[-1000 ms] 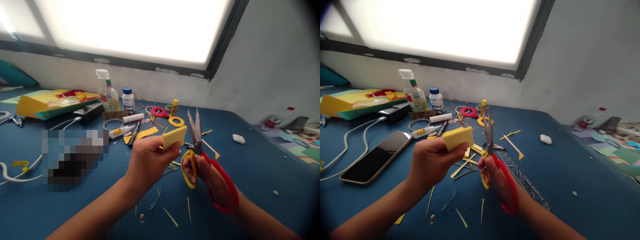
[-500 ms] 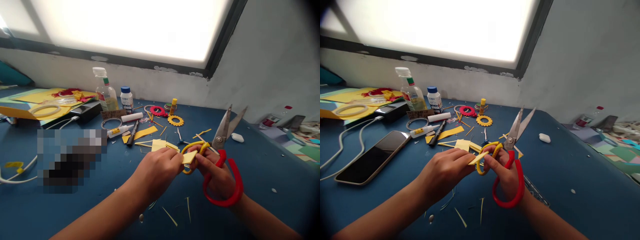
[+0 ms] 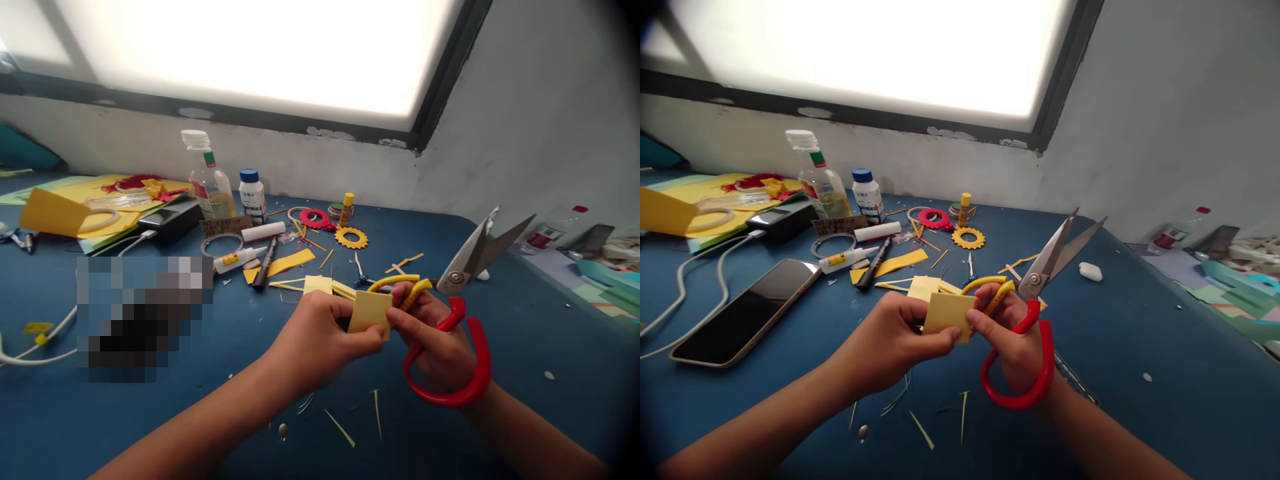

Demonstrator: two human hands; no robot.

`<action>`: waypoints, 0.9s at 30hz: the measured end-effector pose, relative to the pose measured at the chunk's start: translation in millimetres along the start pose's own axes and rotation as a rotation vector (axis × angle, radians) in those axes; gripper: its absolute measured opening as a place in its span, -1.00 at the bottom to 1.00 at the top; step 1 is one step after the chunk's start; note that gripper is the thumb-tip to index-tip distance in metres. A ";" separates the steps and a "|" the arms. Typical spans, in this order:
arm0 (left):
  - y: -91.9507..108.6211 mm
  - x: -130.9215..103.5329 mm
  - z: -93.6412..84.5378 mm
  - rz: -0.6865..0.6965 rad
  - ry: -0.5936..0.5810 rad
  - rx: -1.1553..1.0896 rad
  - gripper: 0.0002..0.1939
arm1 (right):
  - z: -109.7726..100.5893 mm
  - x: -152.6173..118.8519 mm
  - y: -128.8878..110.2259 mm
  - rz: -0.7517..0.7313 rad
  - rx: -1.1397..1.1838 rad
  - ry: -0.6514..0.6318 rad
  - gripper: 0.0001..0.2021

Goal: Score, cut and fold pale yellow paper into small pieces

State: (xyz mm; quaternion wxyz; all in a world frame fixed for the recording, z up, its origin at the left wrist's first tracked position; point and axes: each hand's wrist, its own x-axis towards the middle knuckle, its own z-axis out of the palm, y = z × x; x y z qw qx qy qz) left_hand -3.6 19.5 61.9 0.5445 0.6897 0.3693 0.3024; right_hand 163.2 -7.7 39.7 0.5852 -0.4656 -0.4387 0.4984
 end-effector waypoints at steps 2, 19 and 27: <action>0.7 0.6 0.1 -0.016 -0.002 -0.059 -0.86 | 0.5 -0.6 -1.0 -0.016 -0.011 -0.016 -0.72; 18.0 0.6 -18.4 0.215 0.585 -0.210 -0.87 | -14.8 -8.1 21.8 0.048 -0.433 -0.460 -0.18; 14.0 3.1 -19.8 0.193 0.591 -0.191 -0.85 | -14.6 -7.8 16.9 0.053 -0.539 -0.490 -0.14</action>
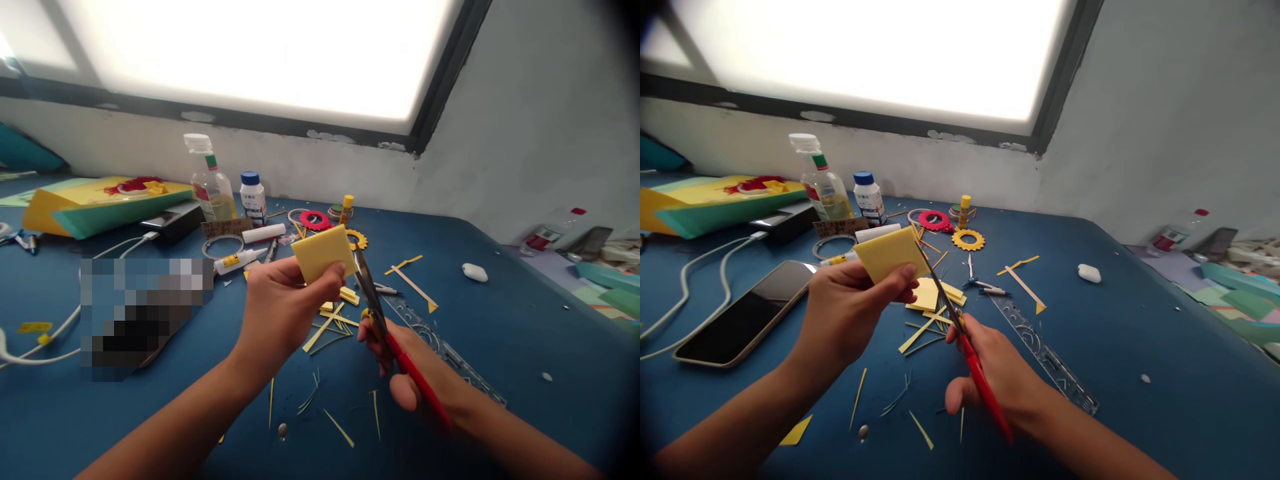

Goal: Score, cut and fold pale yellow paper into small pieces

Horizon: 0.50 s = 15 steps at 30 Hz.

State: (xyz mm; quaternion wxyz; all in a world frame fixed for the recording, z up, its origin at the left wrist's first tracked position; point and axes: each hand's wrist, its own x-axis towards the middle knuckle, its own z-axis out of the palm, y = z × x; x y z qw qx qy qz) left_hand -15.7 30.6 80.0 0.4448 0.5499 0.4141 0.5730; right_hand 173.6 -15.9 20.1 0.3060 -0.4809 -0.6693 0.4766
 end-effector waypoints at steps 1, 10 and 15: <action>-0.1 0.2 0.4 0.001 0.002 0.007 -0.85 | 0.4 -0.4 -0.8 0.002 -0.004 -0.001 -0.15; 2.2 -2.0 3.0 -0.009 0.002 0.018 -0.88 | -0.1 1.3 -0.5 -0.015 -0.026 -0.022 -0.15; 3.4 -2.3 4.4 -0.014 -0.007 0.006 -0.90 | -0.5 2.2 0.2 -0.008 -0.007 -0.024 -0.15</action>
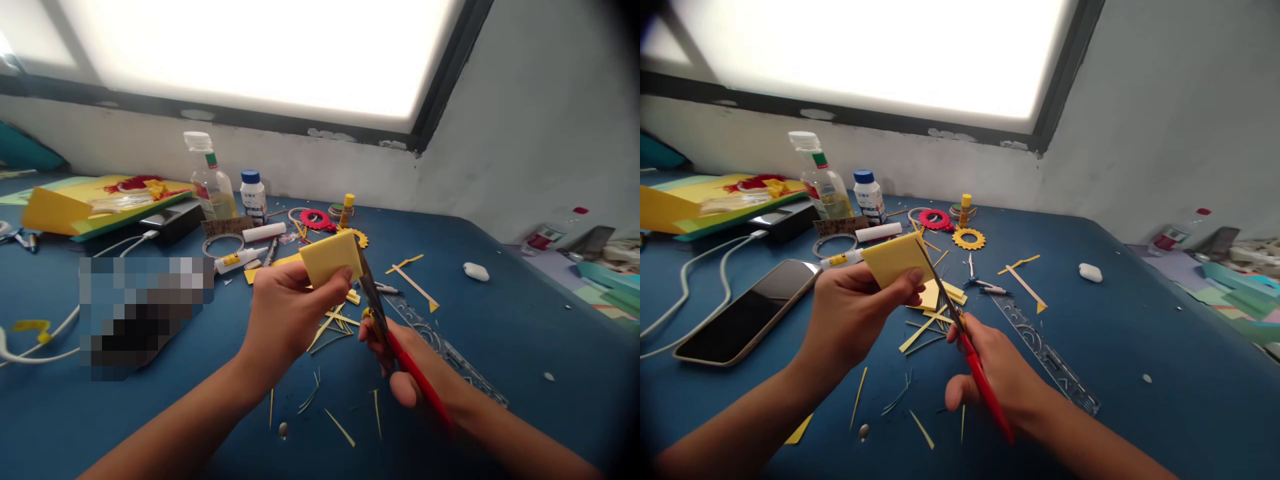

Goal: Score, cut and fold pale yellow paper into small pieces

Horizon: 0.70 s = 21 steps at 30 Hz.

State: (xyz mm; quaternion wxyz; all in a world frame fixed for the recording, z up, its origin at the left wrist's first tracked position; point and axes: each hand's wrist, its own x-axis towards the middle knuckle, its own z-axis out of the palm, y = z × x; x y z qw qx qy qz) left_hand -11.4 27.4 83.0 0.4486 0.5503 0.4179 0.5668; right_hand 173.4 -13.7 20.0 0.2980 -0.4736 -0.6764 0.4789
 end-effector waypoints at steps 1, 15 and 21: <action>0.2 -0.1 0.2 -0.003 0.000 -0.003 -0.90 | 0.2 0.2 0.4 0.001 0.007 -0.003 -0.15; -1.8 -1.6 1.5 0.017 0.036 0.010 -0.90 | 3.9 -3.3 0.7 0.005 0.046 0.009 -0.16; -2.1 -1.8 2.1 -0.017 0.020 -0.034 -0.89 | 5.6 -2.4 -3.8 0.010 0.029 0.016 -0.18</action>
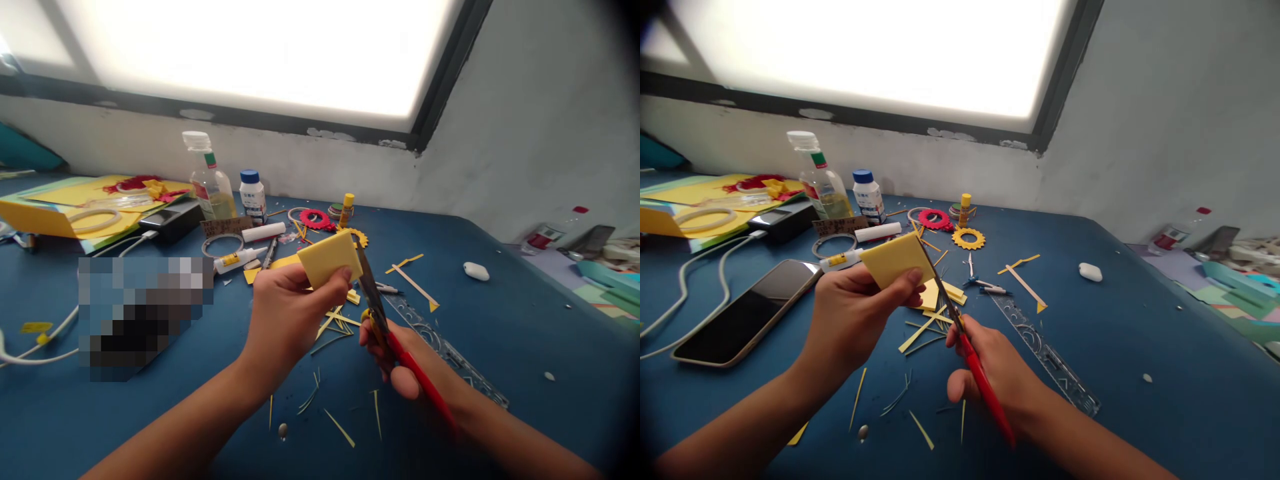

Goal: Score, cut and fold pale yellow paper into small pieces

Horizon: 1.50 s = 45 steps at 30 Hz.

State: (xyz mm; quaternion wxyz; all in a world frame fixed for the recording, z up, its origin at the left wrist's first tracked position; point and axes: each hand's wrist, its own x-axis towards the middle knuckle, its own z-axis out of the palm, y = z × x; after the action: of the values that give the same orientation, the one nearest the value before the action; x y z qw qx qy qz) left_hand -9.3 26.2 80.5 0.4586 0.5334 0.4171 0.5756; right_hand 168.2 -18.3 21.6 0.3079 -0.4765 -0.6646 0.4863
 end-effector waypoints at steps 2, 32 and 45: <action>-0.3 -0.1 0.2 -0.015 -0.002 -0.019 -0.88 | 0.3 0.8 -4.5 0.019 -0.014 0.006 -0.19; -6.6 2.4 -1.4 -0.170 -0.139 -0.217 -0.91 | 1.7 1.6 -13.4 0.030 -0.099 0.120 -0.26; -7.8 2.8 -1.9 -0.228 -0.247 -0.262 -0.91 | -0.9 0.4 -7.0 0.104 0.105 0.192 -0.31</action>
State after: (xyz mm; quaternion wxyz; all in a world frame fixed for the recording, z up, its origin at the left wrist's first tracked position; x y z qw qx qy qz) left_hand -10.5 30.7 73.5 0.6336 0.4850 0.3372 0.4996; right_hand 166.5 -18.0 28.4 0.3689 -0.5381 -0.5800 0.4879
